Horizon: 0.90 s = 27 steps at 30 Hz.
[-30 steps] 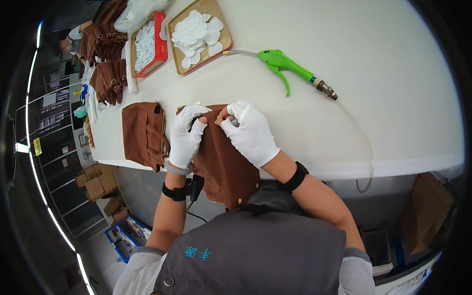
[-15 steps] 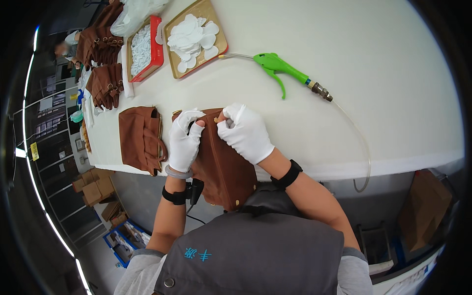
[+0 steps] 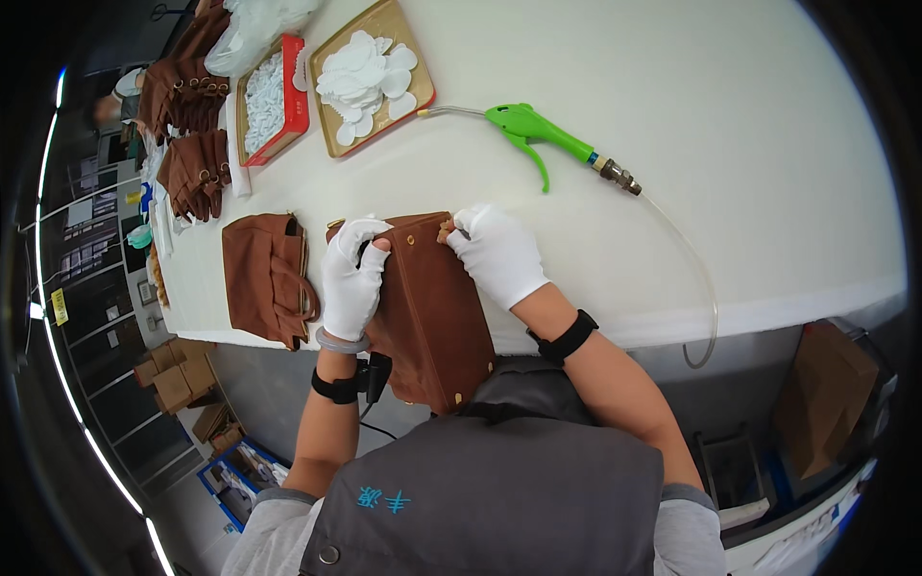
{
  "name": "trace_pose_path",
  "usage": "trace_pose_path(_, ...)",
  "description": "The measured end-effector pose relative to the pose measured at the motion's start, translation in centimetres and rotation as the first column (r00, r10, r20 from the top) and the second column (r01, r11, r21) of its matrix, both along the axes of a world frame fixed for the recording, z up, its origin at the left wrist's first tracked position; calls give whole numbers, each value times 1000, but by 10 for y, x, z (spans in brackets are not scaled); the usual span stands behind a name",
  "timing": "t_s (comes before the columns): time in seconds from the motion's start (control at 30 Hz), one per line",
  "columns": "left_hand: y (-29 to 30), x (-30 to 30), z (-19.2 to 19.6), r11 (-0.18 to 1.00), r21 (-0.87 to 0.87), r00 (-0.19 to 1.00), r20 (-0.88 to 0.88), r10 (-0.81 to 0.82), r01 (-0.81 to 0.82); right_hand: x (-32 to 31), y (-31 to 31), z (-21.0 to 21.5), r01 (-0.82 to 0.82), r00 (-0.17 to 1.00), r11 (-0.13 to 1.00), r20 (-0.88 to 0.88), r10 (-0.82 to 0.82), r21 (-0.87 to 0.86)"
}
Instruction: The person assembles brown handbags at a factory workstation. They insert white stuffing into the bags, attach small gold corner studs by hand, and wipe the surfaces with a cloth. The person then stacks the finished bags and handles white packaging materials.
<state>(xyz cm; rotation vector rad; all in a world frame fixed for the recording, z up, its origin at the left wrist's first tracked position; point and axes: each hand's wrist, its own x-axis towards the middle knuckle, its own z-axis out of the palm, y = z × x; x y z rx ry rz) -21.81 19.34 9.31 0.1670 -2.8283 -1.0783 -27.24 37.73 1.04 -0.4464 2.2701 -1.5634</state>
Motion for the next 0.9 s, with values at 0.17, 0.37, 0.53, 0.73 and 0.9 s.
trace_pose_path(0.17, 1, 2, -4, 999, -54, 999, -34, 5, -7, -8, -6, 4, -28, 999, 994, 21, 26, 102)
trace_pose_path(0.37, -8, 2, -8, 1000, -2, 998, -57, 16, -16, -24, 1, -11, 190, 958, 981, 210, -196, 46)
trace_pose_path(0.53, -8, 1, -7, 998, 24, 996, -62, 61, -60, -10, 2, 2, 3, 973, 995, 231, 20, -99)
trace_pose_path(0.73, -13, 3, -17, 999, 0, 993, -109, 37, -38, -9, -15, 8, -24, 998, 999, 56, 22, 43)
trace_pose_path(0.9, -11, 3, -14, 1000, -15, 985, -171, -11, 8, -7, -23, 9, 23, 999, 997, 41, -26, 74)
